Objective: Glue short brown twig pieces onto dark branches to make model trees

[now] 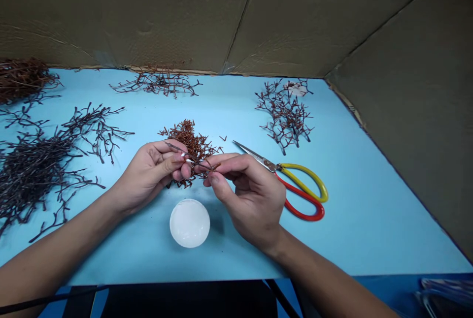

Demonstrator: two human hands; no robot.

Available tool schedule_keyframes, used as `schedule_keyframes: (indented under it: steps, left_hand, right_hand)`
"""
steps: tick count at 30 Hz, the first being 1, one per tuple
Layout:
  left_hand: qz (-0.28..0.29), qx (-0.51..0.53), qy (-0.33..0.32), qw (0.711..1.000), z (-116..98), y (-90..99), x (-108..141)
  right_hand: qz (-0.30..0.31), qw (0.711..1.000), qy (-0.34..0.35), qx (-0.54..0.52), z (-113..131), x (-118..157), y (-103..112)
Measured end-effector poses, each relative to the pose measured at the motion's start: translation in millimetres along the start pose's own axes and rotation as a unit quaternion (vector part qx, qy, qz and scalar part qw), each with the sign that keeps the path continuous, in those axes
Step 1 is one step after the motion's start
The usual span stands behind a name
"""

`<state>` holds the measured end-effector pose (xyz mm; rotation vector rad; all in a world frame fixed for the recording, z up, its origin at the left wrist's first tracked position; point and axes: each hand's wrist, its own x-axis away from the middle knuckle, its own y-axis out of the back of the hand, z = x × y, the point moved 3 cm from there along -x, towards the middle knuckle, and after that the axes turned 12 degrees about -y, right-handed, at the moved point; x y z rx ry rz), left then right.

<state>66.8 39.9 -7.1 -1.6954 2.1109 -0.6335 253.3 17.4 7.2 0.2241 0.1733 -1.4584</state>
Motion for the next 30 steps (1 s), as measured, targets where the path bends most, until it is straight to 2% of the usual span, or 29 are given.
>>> schedule_keyframes:
  steps: [14, 30]
  left_hand:
    - [-0.003, -0.02, -0.006, 1.0, -1.5, 0.1, -0.6]
    - [0.02, -0.008, -0.017, 1.0, 1.3, 2.7, 1.4]
  right_hand:
    - [-0.001, 1.0, -0.004, 0.009, 2.2, -0.2, -0.1]
    - [-0.003, 1.0, 0.008, 0.006, 2.4, -0.3, -0.1]
